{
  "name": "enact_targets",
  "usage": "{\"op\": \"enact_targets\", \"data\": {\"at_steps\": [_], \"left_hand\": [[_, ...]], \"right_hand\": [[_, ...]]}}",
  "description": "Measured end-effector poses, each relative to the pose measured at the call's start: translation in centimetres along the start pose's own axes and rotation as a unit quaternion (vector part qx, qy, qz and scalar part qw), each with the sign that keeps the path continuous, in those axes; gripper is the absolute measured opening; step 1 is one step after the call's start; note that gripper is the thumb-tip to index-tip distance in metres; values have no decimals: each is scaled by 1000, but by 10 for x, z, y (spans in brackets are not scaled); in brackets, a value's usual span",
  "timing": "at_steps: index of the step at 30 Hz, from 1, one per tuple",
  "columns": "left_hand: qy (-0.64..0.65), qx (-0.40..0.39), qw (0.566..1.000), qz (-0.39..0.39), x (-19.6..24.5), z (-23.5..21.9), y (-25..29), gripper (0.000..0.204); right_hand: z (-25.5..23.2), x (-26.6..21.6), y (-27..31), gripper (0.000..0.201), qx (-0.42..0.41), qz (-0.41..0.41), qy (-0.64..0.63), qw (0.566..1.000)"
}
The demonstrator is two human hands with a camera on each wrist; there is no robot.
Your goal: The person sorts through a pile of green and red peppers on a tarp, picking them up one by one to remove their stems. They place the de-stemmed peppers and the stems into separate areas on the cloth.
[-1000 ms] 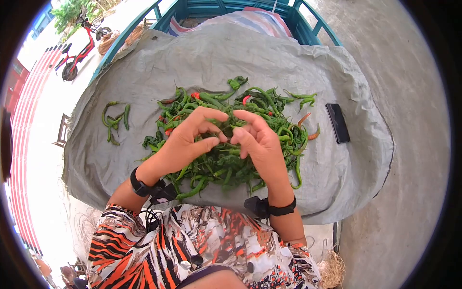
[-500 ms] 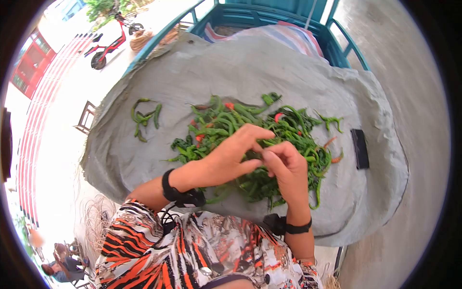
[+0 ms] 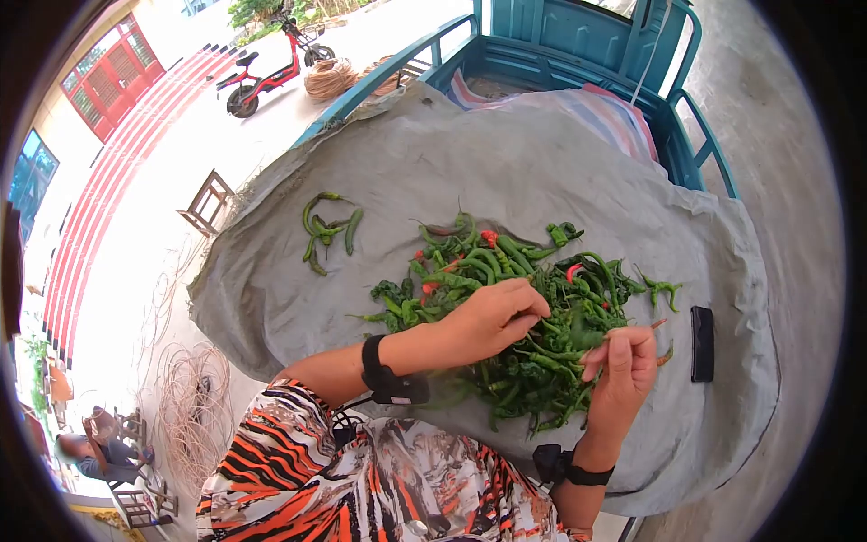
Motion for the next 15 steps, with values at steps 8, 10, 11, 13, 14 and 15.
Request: {"op": "enact_targets", "data": {"at_steps": [8,10,11,13,14,15], "left_hand": [[26,19,999,42,42,-20,5,15],[42,-2,995,90,47,-18,6,20],[44,-17,991,123,48,-16,5,21],[27,-51,980,189,50,-12,4,23],[26,-82,978,189,51,-9,5,24],[23,-111,976,188,52,-8,6,24]], "right_hand": [[-11,12,-13,36,96,38,84,991],[-11,11,-11,34,14,109,62,992],[-7,9,-10,34,-29,141,42,989],[0,8,-8,33,-66,185,-17,980],[1,8,-8,34,-87,207,-49,973],[0,10,-9,32,-93,205,-63,972]]}}
Point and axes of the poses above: each hand's wrist, its own y-axis away from the middle knuckle, its own z-axis out of the palm, x = y × z, the point moved 1 cm from there along -y, towards the middle knuckle, and after that the axes turned 9 degrees about -z, right-handed, at the moved point
